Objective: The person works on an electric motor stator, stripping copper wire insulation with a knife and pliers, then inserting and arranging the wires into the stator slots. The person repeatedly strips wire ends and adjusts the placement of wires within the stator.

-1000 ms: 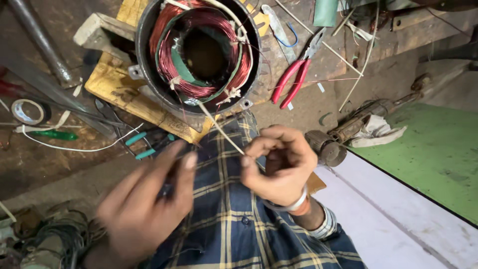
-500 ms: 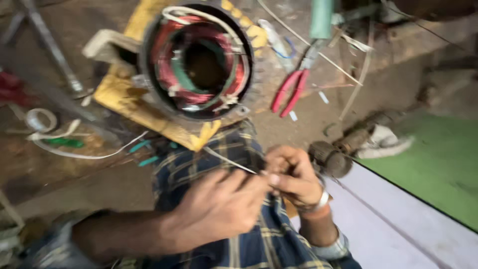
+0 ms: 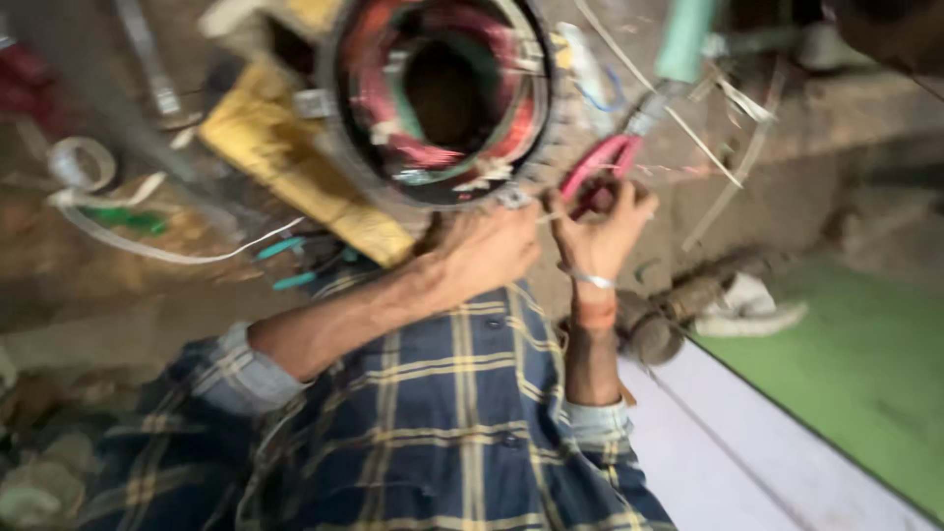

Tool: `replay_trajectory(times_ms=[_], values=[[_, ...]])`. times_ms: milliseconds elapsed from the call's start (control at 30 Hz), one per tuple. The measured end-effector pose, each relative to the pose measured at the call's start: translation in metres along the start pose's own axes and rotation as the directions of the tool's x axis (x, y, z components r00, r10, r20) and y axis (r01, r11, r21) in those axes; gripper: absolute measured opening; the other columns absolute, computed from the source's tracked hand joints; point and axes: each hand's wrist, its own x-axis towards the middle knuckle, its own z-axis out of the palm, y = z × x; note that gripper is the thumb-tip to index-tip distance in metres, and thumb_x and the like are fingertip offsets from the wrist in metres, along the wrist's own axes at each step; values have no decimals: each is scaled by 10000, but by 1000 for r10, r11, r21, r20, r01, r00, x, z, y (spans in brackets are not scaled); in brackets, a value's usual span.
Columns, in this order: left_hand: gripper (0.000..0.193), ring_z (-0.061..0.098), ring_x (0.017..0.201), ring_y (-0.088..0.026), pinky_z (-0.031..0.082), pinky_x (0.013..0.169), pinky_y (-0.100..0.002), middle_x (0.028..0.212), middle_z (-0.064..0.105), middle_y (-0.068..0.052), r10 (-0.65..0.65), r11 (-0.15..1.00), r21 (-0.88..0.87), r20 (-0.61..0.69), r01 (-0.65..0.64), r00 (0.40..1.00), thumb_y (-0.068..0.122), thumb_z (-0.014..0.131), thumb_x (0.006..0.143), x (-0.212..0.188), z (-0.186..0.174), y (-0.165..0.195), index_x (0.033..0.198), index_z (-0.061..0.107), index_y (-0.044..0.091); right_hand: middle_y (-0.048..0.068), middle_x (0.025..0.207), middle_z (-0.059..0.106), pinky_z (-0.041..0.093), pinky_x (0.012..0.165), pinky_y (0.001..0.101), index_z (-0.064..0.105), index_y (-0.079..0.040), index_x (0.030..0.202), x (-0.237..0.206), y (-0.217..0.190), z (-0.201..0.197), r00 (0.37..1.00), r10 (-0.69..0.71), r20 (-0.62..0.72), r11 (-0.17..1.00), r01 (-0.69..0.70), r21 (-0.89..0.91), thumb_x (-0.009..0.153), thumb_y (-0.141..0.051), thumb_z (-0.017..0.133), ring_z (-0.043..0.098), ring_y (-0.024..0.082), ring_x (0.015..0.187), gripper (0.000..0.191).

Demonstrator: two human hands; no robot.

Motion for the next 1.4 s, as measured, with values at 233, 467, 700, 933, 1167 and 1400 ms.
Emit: replay_trajectory(times_ms=[233,467,700,933,1167,1400], values=[[215,633,995,-239,541,730,-368,975,589,-67,322,649,756,-176,-82,930,187,665,798,26,24,8,987,678,86,182,1220,532,512,953,437,649,-6,1202,35,19,-32,987,-85,-138,991,69,-118,877,-113,834,574,348,1084,390],[158,634,681,-140,505,482,-327,894,610,-21,232,521,842,-299,141,926,151,643,816,57,21,18,964,679,109,145,1117,704,517,901,462,717,-58,1154,56,-3,-8,957,-284,66,953,289,-90,959,-153,798,636,360,1031,232],[233,687,738,-184,548,536,-320,928,634,-73,193,681,722,-339,123,921,130,655,832,64,5,31,1049,694,54,186,961,676,521,735,488,694,-76,1171,20,-4,-22,977,-52,209,975,94,-199,795,-110,726,644,409,867,380],[294,684,944,-294,574,765,-386,1006,641,-149,205,747,665,-244,9,948,101,694,768,64,-4,38,1051,695,22,218,1104,587,513,754,497,595,-19,1299,-10,9,-17,971,-200,133,960,222,-171,776,-70,689,629,440,891,533],[248,651,985,-338,552,875,-430,1038,642,-163,184,825,564,-198,-42,963,106,685,812,65,1,33,1047,684,25,208,941,663,550,703,446,604,-31,1240,-40,19,-17,976,-27,215,962,-33,272,898,-37,598,675,375,787,342],[287,641,1007,-347,555,823,-407,1081,637,-161,129,862,507,-193,-14,973,81,678,813,68,5,33,1088,669,-2,177,785,665,517,624,496,573,-52,1358,-59,-1,2,983,101,154,974,-129,187,888,-83,578,666,407,691,470]])
